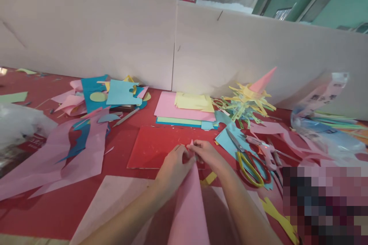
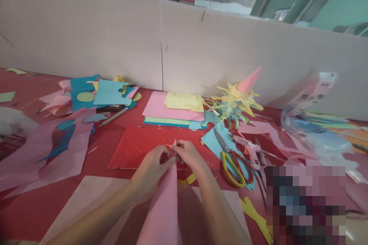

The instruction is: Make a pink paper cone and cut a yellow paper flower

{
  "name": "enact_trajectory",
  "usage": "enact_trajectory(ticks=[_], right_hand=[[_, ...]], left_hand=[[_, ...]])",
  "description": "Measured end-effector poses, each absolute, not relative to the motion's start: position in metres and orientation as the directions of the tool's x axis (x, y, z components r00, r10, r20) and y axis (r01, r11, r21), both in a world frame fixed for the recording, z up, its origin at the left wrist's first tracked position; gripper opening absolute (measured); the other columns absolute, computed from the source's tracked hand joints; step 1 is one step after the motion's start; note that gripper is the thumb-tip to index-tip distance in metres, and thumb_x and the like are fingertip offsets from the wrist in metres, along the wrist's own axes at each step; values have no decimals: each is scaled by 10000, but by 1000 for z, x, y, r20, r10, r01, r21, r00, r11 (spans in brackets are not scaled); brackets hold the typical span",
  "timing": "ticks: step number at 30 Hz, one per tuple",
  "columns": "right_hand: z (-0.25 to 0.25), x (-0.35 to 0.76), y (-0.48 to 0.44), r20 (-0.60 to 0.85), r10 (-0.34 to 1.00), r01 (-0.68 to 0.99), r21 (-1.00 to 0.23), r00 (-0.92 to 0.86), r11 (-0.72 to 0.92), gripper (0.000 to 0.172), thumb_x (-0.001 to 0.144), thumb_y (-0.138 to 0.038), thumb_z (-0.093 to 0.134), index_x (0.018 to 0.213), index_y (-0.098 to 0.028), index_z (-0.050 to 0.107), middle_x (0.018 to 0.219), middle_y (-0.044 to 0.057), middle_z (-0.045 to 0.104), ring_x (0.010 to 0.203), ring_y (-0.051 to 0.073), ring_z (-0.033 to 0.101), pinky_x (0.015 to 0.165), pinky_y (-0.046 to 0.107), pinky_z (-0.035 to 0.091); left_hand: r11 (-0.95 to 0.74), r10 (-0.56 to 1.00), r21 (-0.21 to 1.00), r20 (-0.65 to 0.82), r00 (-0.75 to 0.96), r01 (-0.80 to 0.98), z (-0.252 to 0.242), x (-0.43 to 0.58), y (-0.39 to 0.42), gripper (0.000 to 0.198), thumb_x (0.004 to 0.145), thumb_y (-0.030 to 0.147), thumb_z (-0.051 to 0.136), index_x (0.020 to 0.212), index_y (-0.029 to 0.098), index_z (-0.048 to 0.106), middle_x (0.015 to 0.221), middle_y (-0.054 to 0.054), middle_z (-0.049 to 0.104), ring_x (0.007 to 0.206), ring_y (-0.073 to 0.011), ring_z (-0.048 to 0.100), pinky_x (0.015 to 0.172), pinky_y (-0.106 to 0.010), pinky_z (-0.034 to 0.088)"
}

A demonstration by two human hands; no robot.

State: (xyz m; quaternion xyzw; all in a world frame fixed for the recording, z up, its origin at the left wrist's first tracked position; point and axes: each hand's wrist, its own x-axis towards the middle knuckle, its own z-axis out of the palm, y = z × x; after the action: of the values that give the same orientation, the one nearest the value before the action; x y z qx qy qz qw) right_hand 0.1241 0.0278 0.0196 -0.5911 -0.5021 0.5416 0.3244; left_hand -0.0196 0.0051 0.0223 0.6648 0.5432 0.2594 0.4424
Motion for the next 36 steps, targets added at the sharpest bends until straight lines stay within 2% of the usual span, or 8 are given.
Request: enact_trajectory(ticks=[5, 8, 12, 15, 17, 21, 27, 36], right_hand=[[22, 133, 32, -226, 974, -56, -972, -33, -227, 316, 695, -429, 622, 598, -173, 466, 478, -73, 416, 396, 46, 333, 384, 190, 213], [23, 134, 32, -153, 988, -205, -968, 36, -143, 356, 687, -487, 624, 619, -172, 474, 532, -57, 427, 417, 45, 317, 382, 195, 198], [24, 133, 29, -120, 981, -243, -967, 154, -80, 378, 670, -539, 621, 654, -185, 492, 501, -56, 430, 390, 61, 333, 367, 207, 224], [23, 137, 28, -113, 976, -255, -965, 185, -64, 358, 704, -546, 588, 704, -198, 508, 445, -72, 408, 349, 71, 338, 357, 216, 244], [21, 142, 29, -112, 977, -275, -960, 183, -59, 344, 712, -534, 593, 717, -198, 519, 435, -78, 407, 341, 66, 338, 353, 212, 247], [19, 145, 32, -118, 971, -292, -955, 207, -54, 323, 692, -497, 634, 699, -190, 534, 475, -73, 450, 350, 53, 353, 350, 201, 260], [16, 137, 30, -146, 965, -256, -963, 219, -88, 303, 706, -482, 619, 678, -191, 539, 469, -66, 466, 335, 67, 392, 332, 206, 244], [16, 139, 30, -144, 965, -267, -960, 221, -83, 280, 711, -431, 625, 639, -182, 520, 452, -63, 466, 348, 68, 398, 346, 200, 224]], left_hand=[[32, 947, 970, -107, 304, 240, 16, -28, 37, 357, 829, 465, 381, 647, 172, 476, 631, -10, 551, 625, -146, 542, 638, -271, 427], [211, 889, 975, -220, 402, 67, 19, -25, 51, 368, 825, 482, 403, 694, 155, 509, 675, -33, 599, 653, -152, 581, 691, -291, 452], [501, 633, 865, -337, 697, -37, 26, -9, 53, 469, 828, 534, 395, 823, 109, 593, 728, -80, 644, 701, -182, 613, 729, -321, 456], [692, 414, 718, -311, 856, -74, 25, 4, 55, 511, 834, 563, 368, 840, 101, 587, 704, -87, 636, 653, -175, 613, 721, -326, 465], [759, 338, 648, -299, 892, -70, 23, 10, 59, 511, 839, 571, 347, 826, 113, 574, 656, -61, 606, 587, -157, 595, 673, -315, 472], [796, 280, 602, -289, 915, -54, 18, 12, 64, 522, 846, 586, 294, 835, 137, 560, 572, -8, 513, 504, -139, 546, 554, -282, 454], [802, 302, 596, -358, 884, -32, 12, 4, 59, 456, 818, 582, 383, 789, 152, 533, 556, 29, 439, 432, -88, 442, 447, -222, 379], [764, 353, 645, -398, 847, -15, 17, 2, 58, 399, 819, 537, 431, 802, 149, 521, 577, 14, 482, 443, -88, 451, 455, -220, 365]])
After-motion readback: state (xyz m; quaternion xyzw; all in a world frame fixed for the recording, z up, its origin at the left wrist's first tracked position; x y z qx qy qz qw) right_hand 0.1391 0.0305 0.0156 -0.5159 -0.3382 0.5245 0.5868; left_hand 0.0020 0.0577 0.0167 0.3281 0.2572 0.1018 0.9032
